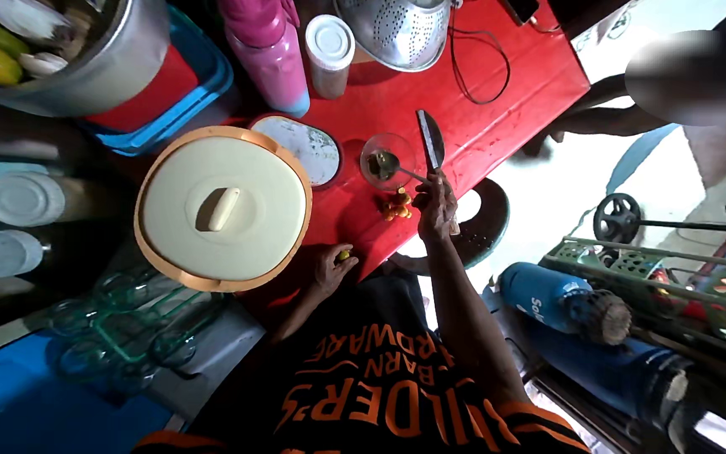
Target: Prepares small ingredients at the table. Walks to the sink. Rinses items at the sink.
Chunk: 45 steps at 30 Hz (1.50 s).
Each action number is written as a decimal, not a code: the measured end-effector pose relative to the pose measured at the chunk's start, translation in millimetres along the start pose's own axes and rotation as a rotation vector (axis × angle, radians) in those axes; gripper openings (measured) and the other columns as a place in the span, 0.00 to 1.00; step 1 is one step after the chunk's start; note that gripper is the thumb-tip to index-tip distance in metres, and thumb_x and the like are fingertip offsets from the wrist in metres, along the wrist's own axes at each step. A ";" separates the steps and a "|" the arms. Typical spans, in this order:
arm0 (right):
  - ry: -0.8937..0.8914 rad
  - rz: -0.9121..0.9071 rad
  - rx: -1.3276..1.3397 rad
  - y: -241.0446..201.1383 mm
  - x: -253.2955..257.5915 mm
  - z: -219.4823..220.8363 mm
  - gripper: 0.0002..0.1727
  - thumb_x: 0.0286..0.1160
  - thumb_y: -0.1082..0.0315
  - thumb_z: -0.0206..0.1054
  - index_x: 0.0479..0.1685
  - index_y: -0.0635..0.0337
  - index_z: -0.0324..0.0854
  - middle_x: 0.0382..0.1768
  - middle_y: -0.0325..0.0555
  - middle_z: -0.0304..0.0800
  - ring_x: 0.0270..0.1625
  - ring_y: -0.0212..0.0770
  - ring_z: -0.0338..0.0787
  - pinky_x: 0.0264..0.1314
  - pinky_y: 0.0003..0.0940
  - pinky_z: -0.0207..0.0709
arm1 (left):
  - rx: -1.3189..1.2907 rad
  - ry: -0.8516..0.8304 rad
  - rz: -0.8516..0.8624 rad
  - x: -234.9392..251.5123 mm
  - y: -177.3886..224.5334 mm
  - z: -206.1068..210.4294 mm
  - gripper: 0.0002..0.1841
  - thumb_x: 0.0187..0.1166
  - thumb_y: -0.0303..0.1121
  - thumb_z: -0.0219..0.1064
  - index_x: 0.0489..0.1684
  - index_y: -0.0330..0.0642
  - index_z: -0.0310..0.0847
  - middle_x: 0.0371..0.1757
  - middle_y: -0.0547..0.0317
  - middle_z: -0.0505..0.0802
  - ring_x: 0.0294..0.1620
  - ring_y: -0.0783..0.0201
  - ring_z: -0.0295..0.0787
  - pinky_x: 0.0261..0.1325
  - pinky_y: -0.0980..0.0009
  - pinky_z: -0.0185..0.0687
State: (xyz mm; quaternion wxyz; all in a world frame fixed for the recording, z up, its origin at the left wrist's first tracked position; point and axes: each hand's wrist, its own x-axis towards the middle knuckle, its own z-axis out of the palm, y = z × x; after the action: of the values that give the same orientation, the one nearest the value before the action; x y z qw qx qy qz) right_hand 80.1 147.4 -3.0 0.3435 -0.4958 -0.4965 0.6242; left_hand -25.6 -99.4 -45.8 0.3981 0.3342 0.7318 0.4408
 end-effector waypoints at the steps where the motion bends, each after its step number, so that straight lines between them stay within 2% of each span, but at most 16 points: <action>1: -0.002 -0.005 -0.009 -0.5 -1.3 -0.6 0.18 0.95 0.53 0.50 0.66 0.54 0.78 0.35 0.39 0.90 0.23 0.30 0.84 0.28 0.26 0.82 | 0.003 0.000 -0.003 -0.1 1.1 -0.4 0.20 0.80 0.39 0.70 0.60 0.31 0.87 0.51 0.44 0.94 0.52 0.60 0.93 0.63 0.64 0.86; 5: -0.036 0.002 -0.062 -1.0 -11.1 -2.9 0.19 0.94 0.53 0.51 0.64 0.57 0.79 0.36 0.42 0.91 0.23 0.33 0.84 0.28 0.29 0.82 | 0.020 -0.022 -0.039 -0.3 6.8 -3.0 0.20 0.81 0.39 0.70 0.60 0.32 0.87 0.51 0.43 0.94 0.52 0.59 0.92 0.63 0.62 0.85; 7: -0.043 0.035 -0.121 -3.6 -21.3 -3.0 0.21 0.94 0.51 0.49 0.65 0.53 0.80 0.37 0.41 0.91 0.22 0.31 0.82 0.27 0.27 0.81 | 0.024 -0.027 -0.052 -0.1 7.6 -3.3 0.20 0.81 0.39 0.69 0.61 0.32 0.86 0.52 0.43 0.94 0.52 0.59 0.92 0.63 0.62 0.85; 11: -0.067 0.047 -0.123 -2.0 -29.9 -2.1 0.19 0.95 0.52 0.50 0.65 0.51 0.80 0.36 0.40 0.91 0.22 0.30 0.82 0.27 0.24 0.80 | 0.041 -0.027 -0.060 -0.7 6.7 -4.0 0.20 0.81 0.40 0.69 0.61 0.33 0.87 0.51 0.44 0.94 0.52 0.59 0.92 0.63 0.62 0.85; 17: -0.116 -0.016 -0.175 1.7 -33.8 -6.0 0.18 0.94 0.56 0.51 0.68 0.52 0.80 0.39 0.40 0.92 0.24 0.28 0.83 0.29 0.23 0.80 | 0.040 -0.045 -0.093 -0.6 11.5 -5.1 0.20 0.81 0.38 0.70 0.62 0.31 0.86 0.54 0.41 0.94 0.55 0.56 0.92 0.66 0.60 0.84; 24: -0.207 -0.157 -0.246 5.6 -40.5 -11.3 0.19 0.94 0.59 0.50 0.70 0.55 0.80 0.43 0.40 0.92 0.24 0.28 0.82 0.29 0.23 0.80 | 0.043 -0.025 -0.069 -1.8 7.8 -3.2 0.19 0.80 0.38 0.70 0.59 0.30 0.87 0.52 0.41 0.94 0.53 0.56 0.92 0.64 0.60 0.85; 27: -0.203 -0.147 -0.218 7.7 -43.4 -11.1 0.19 0.94 0.59 0.50 0.70 0.54 0.80 0.42 0.39 0.92 0.24 0.27 0.81 0.28 0.22 0.79 | 0.041 -0.027 -0.070 -2.0 6.8 -2.3 0.20 0.80 0.38 0.70 0.59 0.29 0.86 0.52 0.40 0.94 0.55 0.54 0.92 0.66 0.58 0.84; 35: -0.190 -0.213 -0.306 11.9 -51.5 -8.6 0.19 0.95 0.59 0.50 0.71 0.55 0.81 0.42 0.41 0.92 0.26 0.28 0.83 0.30 0.24 0.81 | 0.052 -0.037 -0.061 -1.8 6.1 -2.0 0.18 0.80 0.38 0.70 0.58 0.30 0.87 0.52 0.42 0.94 0.54 0.56 0.92 0.66 0.59 0.84; 45: -0.191 -0.208 -0.344 14.3 -54.9 -8.1 0.19 0.94 0.59 0.50 0.71 0.54 0.81 0.44 0.41 0.93 0.26 0.28 0.83 0.31 0.24 0.81 | 0.057 -0.036 -0.066 -1.9 8.3 -3.1 0.17 0.80 0.37 0.70 0.57 0.32 0.88 0.49 0.43 0.95 0.51 0.58 0.93 0.62 0.59 0.86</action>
State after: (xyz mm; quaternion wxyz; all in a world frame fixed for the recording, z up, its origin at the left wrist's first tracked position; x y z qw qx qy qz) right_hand 103.8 95.2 -1.7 0.2676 -0.4320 -0.6744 0.5356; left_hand -26.3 -98.9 -36.8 0.4157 0.3290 0.7476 0.4002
